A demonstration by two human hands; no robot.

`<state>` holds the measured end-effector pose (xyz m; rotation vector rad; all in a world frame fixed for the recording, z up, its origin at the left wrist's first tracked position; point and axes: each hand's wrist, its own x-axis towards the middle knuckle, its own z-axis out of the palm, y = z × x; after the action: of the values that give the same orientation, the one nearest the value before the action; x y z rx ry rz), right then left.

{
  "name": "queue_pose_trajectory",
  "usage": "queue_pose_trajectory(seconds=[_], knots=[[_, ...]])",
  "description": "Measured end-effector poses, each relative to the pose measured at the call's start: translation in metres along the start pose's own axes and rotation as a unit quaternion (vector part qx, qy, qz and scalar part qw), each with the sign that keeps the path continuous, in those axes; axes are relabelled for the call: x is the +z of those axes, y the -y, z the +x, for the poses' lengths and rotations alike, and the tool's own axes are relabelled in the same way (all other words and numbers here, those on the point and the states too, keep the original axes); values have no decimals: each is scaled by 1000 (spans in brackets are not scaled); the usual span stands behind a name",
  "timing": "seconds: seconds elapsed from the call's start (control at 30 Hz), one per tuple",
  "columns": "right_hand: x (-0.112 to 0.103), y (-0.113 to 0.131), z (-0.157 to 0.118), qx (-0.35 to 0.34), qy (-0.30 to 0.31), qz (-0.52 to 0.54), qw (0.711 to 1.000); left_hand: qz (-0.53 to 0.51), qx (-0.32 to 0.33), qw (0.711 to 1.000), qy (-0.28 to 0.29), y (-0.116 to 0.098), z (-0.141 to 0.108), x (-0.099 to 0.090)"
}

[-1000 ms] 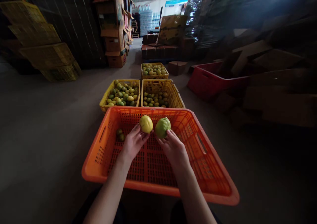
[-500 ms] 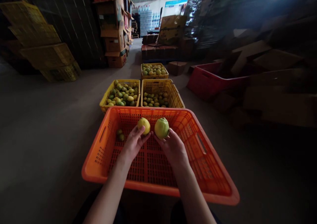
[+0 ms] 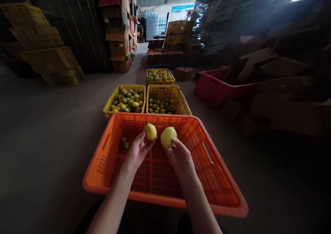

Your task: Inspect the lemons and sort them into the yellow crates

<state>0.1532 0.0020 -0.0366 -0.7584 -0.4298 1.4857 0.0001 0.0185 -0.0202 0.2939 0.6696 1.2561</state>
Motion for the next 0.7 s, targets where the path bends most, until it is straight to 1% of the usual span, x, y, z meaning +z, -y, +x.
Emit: queue_pose_trajectory(seconds=[0.13,0.2,0.27,0.33,0.47,0.6,0.7], knots=[[8,7,-6,82,-2,79,993,-23,-4,1000,-12,0,1,0],[9,8,-7,96,2,102,990,-29,-2,999,-32,1,2,0],[9,8,-7,95,6,104,990,-20,-6,998,-56,1,4,1],[7,6,-6,85,-6,97,992,-2,-9,998,-66,2,4,2],[7,2,-4,42,-49,78,995,37,28,998,-44,4,3,0],[9,-1,-3,23,-30,35,999,77,33,996,-15,6,3,-5],[10,-2,-4,17,-34,-40,998,136,50,989,-4,7,5,-7]])
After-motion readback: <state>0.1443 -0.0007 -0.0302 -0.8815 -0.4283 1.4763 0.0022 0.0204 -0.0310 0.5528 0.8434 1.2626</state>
